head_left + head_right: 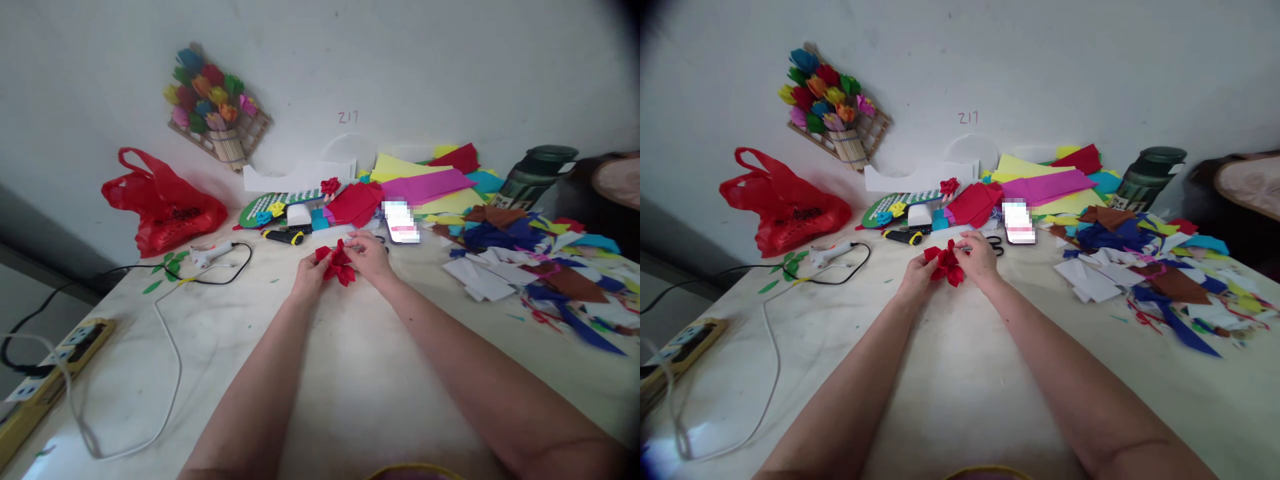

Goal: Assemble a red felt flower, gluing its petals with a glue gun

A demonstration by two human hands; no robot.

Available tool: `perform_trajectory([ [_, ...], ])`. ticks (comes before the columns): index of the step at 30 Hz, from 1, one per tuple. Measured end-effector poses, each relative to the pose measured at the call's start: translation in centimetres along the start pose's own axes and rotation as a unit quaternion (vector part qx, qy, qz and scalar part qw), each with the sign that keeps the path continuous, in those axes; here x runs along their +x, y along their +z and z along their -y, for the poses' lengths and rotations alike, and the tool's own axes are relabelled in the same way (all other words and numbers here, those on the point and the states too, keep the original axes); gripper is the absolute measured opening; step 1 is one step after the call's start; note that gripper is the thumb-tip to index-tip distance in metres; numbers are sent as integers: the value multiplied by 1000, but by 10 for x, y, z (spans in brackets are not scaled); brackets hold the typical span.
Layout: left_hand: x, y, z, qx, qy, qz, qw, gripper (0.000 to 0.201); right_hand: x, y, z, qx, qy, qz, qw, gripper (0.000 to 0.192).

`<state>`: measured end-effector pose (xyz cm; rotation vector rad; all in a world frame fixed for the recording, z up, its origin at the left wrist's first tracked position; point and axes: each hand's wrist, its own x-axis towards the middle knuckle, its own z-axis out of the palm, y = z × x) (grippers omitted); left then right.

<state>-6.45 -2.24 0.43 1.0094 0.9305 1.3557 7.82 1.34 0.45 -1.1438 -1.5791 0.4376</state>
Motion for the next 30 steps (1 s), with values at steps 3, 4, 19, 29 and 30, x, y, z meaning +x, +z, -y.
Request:
perform_trajectory([
  [3,-1,1,-2,18,12,3,1000,40,1,0,-2,9,11,6,1000,5],
  [4,-1,1,-2,23,15,2,1000,40,2,0,-2,10,14,8,1000,5],
  [19,-2,3,-3,42,21,-6,999,41,5,1,-3,3,47,9,999,5],
  [29,1,2,1,26,10,-28,999,43,5,-1,2,64,63,23,996,11],
  [30,2,2,2,27,11,-32,999,43,4,-1,3,72,69,23,995,12],
])
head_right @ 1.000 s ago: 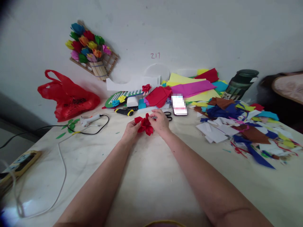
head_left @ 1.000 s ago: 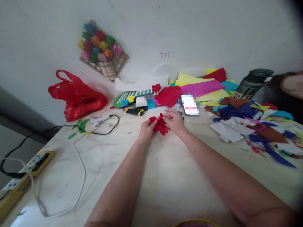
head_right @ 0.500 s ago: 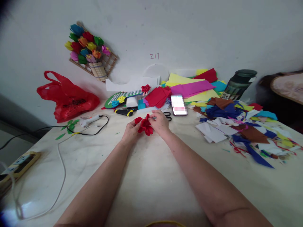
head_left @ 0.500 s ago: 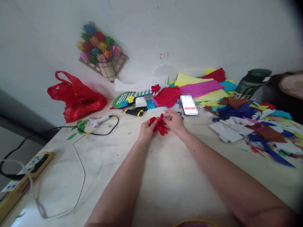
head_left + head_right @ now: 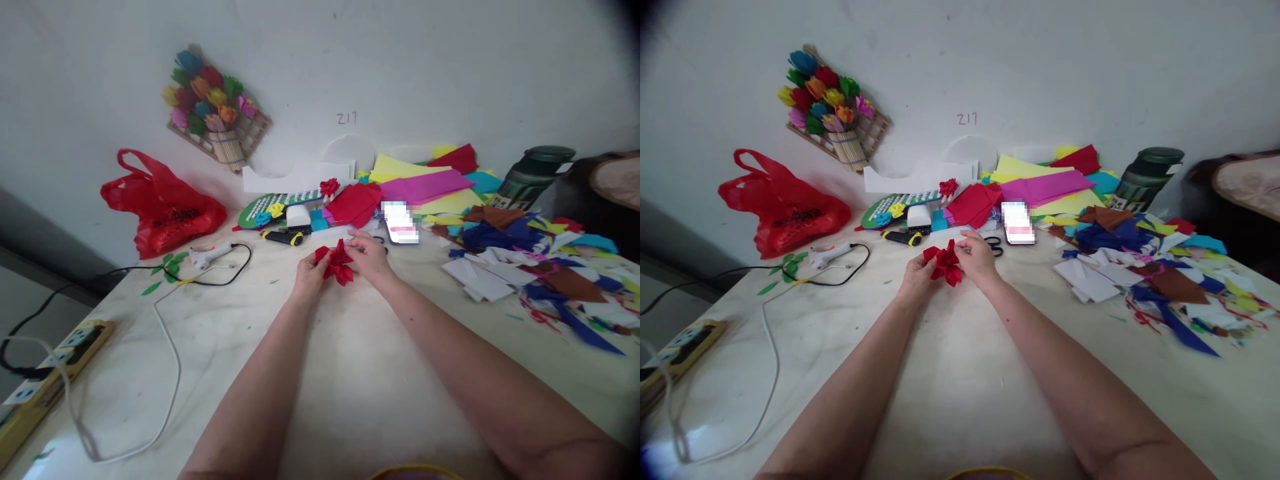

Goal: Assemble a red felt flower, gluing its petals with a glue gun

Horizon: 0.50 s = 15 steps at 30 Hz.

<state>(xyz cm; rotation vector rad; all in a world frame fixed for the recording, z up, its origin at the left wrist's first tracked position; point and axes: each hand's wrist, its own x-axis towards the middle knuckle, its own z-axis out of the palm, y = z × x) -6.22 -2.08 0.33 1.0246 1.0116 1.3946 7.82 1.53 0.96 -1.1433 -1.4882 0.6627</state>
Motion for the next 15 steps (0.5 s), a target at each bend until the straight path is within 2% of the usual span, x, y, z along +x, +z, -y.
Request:
perform_trajectory([
  [6,1,1,1,11,8,-5,1000,42,-1,-1,4,-6,11,1,1000,11],
  [12,0,5,0,26,24,-3,999,38,0,-1,0,-29,-5,-14,999,9],
  [15,1,5,1,30,12,-16,999,38,0,0,-3,-34,-15,-18,999,10],
])
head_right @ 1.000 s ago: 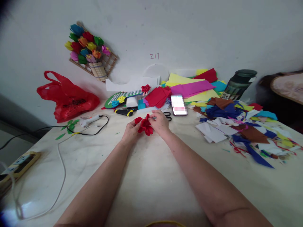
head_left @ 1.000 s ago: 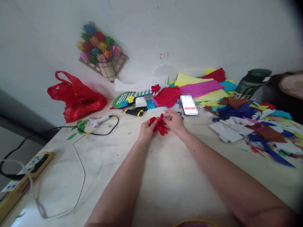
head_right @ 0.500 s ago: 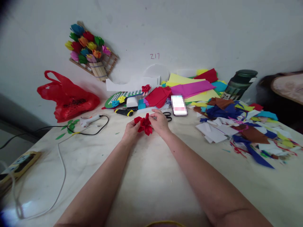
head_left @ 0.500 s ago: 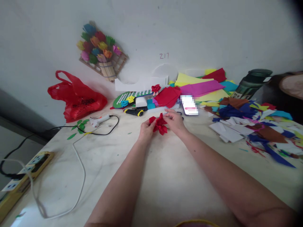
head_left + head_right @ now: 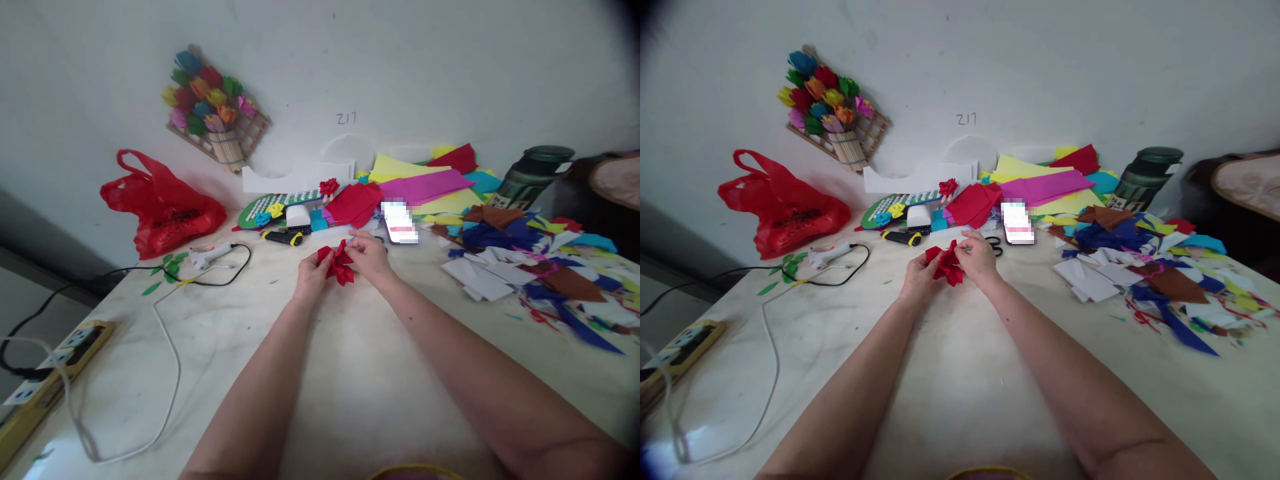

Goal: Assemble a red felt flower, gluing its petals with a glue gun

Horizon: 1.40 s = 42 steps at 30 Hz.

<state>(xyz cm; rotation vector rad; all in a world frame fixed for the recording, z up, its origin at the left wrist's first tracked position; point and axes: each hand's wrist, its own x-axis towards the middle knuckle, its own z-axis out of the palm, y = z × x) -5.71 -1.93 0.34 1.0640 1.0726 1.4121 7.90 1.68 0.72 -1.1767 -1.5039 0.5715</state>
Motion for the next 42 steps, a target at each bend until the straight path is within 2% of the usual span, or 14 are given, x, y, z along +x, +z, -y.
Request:
perform_trajectory([
  [5,2,0,2,10,-21,-38,999,35,-3,1,1,-30,-49,-16,998,9],
  [12,-1,3,-2,35,-34,-52,997,23,-10,-3,8,-70,-155,-26,985,10],
  [18,1,1,-1,-6,-37,-54,998,20,-15,-5,13,-98,-263,9,960,9],
  [21,2,-1,1,-17,-37,-51,998,21,-17,-6,15,-115,-286,45,950,9],
  [26,1,-3,1,-26,-23,-25,999,25,-16,-8,15,-87,-269,45,958,6],
  [30,-1,-2,0,-31,-26,-1,999,29,-11,-9,13,-35,-220,34,974,11],
  [42,3,-5,4,-38,-31,8,999,34,-5,-8,8,47,-102,96,989,13],
])
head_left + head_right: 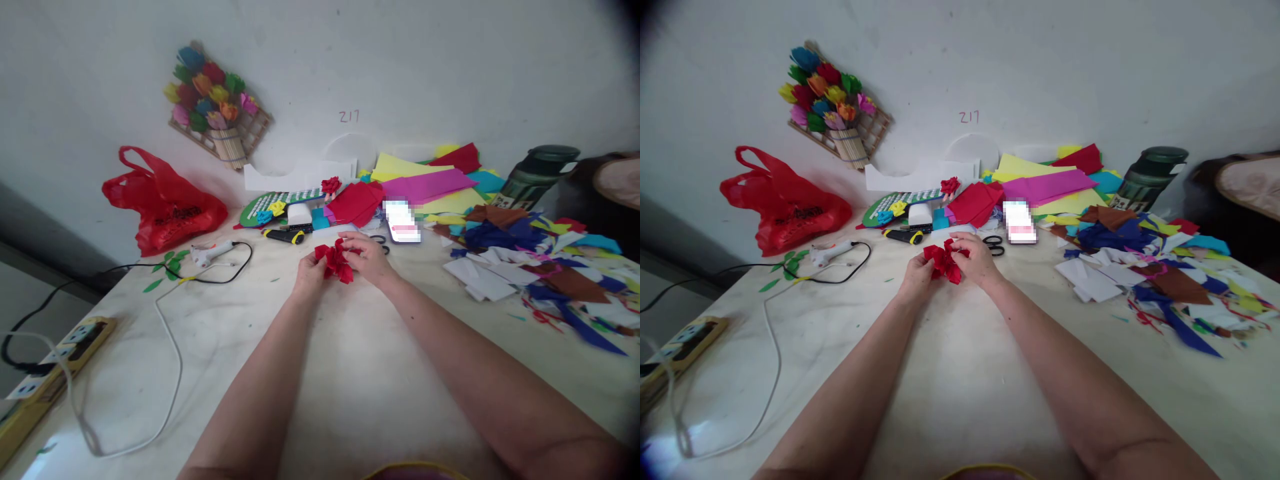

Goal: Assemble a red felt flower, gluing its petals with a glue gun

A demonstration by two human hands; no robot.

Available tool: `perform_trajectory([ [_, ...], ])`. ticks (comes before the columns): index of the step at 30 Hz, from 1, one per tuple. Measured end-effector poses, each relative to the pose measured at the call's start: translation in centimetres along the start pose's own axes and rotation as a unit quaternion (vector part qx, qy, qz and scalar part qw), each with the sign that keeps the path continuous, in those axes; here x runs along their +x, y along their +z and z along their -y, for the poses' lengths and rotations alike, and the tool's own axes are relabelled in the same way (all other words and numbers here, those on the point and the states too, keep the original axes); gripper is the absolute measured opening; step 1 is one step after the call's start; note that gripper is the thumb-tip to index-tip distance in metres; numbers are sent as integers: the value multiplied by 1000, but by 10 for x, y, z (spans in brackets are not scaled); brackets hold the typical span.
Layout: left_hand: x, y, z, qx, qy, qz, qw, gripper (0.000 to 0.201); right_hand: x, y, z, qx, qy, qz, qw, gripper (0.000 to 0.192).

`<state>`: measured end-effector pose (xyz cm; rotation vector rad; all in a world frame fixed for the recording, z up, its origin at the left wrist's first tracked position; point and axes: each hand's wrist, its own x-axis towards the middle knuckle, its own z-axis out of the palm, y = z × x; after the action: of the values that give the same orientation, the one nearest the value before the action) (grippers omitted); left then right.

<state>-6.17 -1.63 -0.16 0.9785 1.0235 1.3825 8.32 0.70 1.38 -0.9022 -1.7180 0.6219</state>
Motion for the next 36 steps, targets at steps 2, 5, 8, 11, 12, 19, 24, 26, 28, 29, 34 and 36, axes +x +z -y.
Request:
perform_trajectory([
  [2,0,0,0,3,-6,-4,1000,35,1,1,-2,8,14,1,1000,12],
  [5,0,0,0,6,-4,-7,1000,36,2,2,-5,13,28,3,1000,12],
  [8,1,-1,1,3,-1,-2,1000,36,2,3,-5,15,32,3,999,13],
  [11,1,-1,1,-2,-3,0,1000,36,2,3,-5,16,35,2,999,13],
  [12,1,-1,1,-3,-3,-1,1000,36,2,3,-5,16,36,3,999,13],
  [19,1,-1,2,3,-5,-5,1000,36,2,2,-4,14,35,10,999,12],
  [24,0,-2,1,-3,1,-2,1000,36,2,2,-4,12,39,12,999,14],
  [26,0,-1,1,-6,2,-1,1000,38,3,3,-4,11,36,9,999,15],
  [28,-1,-1,0,-9,-1,0,1000,40,3,3,-5,10,34,6,999,14],
  [29,-1,0,-1,-9,-1,0,1000,41,3,4,-5,11,34,5,999,14],
  [34,-3,1,-3,18,7,4,1000,42,3,6,-6,19,50,0,999,13],
  [36,-4,2,-4,24,7,7,1000,44,4,6,-7,16,55,-3,998,10],
])
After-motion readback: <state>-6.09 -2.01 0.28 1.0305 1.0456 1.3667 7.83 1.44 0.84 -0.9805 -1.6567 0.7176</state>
